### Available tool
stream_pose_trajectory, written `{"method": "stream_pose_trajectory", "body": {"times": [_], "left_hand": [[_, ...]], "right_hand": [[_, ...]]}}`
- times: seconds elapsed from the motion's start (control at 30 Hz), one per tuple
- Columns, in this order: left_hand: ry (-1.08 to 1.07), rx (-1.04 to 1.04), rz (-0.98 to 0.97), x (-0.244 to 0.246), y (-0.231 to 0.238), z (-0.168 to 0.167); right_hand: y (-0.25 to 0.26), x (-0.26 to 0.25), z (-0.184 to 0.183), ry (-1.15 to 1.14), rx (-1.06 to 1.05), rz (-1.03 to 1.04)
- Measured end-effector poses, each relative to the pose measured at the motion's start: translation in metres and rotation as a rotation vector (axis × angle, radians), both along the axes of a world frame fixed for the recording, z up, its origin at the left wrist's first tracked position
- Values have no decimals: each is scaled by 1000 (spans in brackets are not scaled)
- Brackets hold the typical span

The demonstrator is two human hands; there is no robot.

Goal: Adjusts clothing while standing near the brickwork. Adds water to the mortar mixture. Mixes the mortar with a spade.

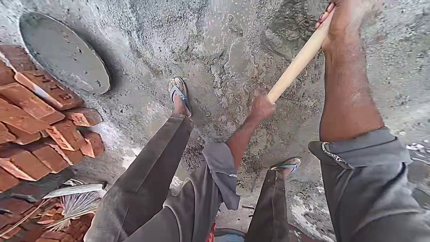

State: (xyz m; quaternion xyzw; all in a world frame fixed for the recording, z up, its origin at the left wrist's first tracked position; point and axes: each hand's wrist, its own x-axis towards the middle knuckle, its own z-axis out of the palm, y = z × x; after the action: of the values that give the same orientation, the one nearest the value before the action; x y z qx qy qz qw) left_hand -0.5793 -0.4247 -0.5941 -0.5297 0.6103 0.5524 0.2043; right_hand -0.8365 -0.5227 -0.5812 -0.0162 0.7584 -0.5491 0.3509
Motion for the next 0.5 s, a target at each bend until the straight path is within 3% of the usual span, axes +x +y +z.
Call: {"method": "stream_pose_trajectory", "body": {"times": [0.1,0.37,0.43,0.5], "left_hand": [[-95,56,122,47,70,26],[-353,264,-17,272,215,52],[-437,382,-40,341,248,87],[-432,411,-111,381,267,127]], "right_hand": [[39,63,-9,-83,126,41],[227,294,-20,-351,471,-63],[280,358,8,-485,594,-50],[312,394,33,-561,600,-101]]}}
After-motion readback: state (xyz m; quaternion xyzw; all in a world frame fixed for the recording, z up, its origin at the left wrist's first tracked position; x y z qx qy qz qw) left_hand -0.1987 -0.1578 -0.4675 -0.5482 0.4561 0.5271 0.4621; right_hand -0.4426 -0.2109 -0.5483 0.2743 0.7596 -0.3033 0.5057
